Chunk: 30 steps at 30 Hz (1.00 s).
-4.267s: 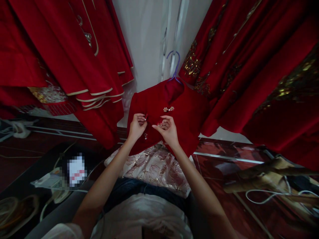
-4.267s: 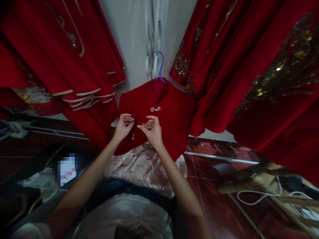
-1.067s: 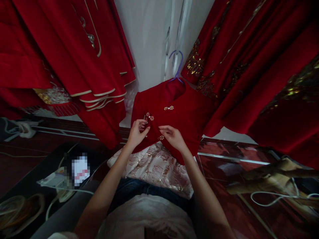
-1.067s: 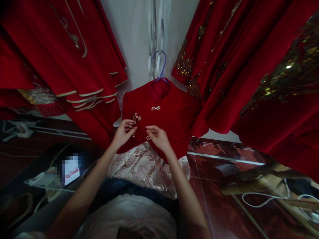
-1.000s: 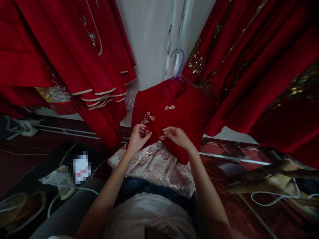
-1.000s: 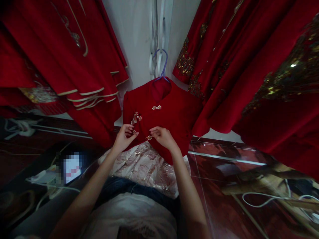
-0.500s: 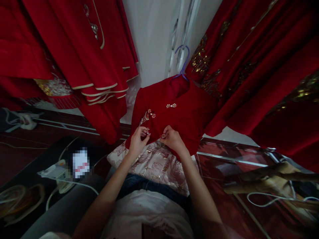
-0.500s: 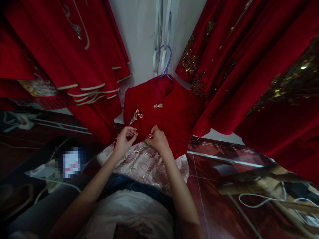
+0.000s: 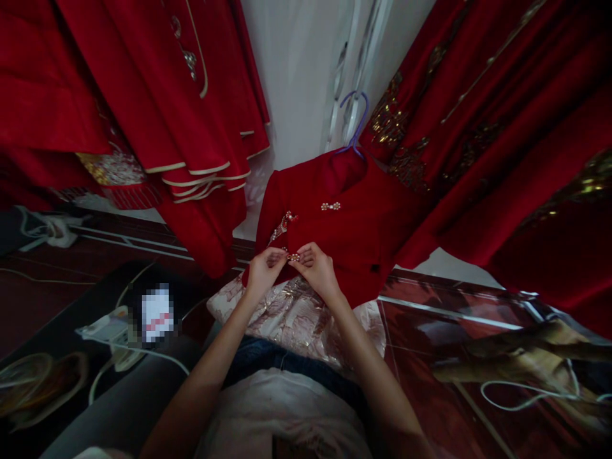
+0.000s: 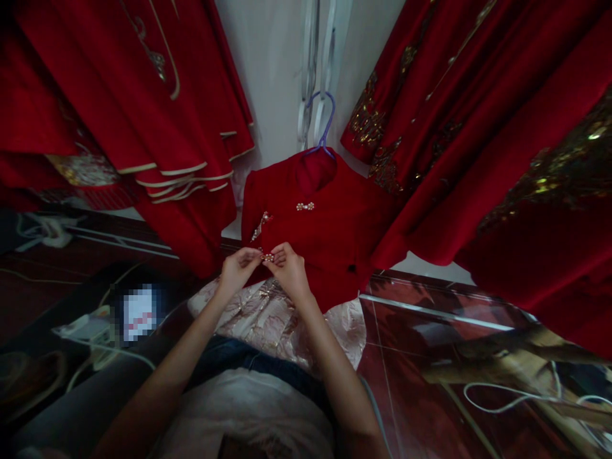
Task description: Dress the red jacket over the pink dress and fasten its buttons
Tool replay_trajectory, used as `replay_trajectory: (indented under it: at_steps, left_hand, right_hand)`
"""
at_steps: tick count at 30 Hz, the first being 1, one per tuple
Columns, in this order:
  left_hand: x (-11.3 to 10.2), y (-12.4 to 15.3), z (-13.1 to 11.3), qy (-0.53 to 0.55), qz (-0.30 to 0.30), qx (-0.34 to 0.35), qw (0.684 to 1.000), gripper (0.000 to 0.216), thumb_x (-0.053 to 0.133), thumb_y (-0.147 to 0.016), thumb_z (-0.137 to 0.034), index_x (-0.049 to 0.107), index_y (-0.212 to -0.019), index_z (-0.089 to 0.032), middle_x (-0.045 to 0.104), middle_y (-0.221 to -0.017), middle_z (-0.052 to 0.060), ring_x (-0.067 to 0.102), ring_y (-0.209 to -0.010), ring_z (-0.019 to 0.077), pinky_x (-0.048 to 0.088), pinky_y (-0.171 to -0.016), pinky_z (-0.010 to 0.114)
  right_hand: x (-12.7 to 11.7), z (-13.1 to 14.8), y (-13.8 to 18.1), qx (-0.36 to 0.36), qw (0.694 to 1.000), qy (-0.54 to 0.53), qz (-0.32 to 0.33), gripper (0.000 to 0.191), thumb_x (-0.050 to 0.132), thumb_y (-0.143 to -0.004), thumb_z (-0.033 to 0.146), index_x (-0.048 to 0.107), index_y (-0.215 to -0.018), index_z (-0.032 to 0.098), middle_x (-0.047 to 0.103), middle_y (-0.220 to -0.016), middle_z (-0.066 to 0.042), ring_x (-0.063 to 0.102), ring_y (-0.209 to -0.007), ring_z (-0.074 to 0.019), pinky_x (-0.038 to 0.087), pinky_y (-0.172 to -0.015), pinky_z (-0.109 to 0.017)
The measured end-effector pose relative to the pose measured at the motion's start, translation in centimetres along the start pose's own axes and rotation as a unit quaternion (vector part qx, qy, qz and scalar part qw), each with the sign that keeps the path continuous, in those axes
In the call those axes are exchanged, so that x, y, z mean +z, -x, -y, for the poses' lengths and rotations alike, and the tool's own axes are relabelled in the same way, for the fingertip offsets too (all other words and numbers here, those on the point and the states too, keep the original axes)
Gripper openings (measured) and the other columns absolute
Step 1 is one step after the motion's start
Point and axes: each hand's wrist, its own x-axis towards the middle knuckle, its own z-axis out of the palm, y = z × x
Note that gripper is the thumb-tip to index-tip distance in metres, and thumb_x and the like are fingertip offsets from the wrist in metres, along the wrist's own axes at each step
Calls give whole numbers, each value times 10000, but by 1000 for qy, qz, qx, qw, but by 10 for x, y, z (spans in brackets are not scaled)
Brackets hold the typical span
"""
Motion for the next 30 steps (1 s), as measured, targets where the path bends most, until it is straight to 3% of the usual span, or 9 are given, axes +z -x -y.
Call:
replay_trajectory:
  at_steps: [4,9,19,30]
  left_hand:
    - [-3,-4,-1,78,32,-34,996,289,703,-740,-407,696,-867,-147,726,-834,57,672,-719,149,552,-731,286]
    - [-6,-1,-8,52,45,-10,998,261,710,-731,-367,695,-878,-152,731,-888,67,683,-817,161,553,-776,285]
    - [-3,-1,-2,33,31,-19,999,251,712,-715,-312,677,-896,-143,729,-885,70,691,-819,157,564,-801,303]
    - [0,-4,0,7,8,0,1000,194,706,-682,-253,679,-837,-141,726,-814,63,689,-740,152,573,-745,294]
  right_hand:
    - [11,-16,-2,-4,999,18,-31,210,706,-724,264,564,-866,202,629,-727,9,626,-654,-130,540,-617,-248]
    - [18,-18,2,-35,997,27,-67,156,639,-797,305,562,-888,205,628,-790,-7,627,-709,-128,548,-640,-240]
    - [7,-18,-4,6,1000,-28,-6,225,650,-799,369,601,-929,192,679,-821,-30,665,-749,-140,566,-689,-263]
    - [19,-18,3,-20,998,15,-52,153,584,-856,324,591,-939,196,658,-856,-33,648,-787,-131,559,-704,-240]
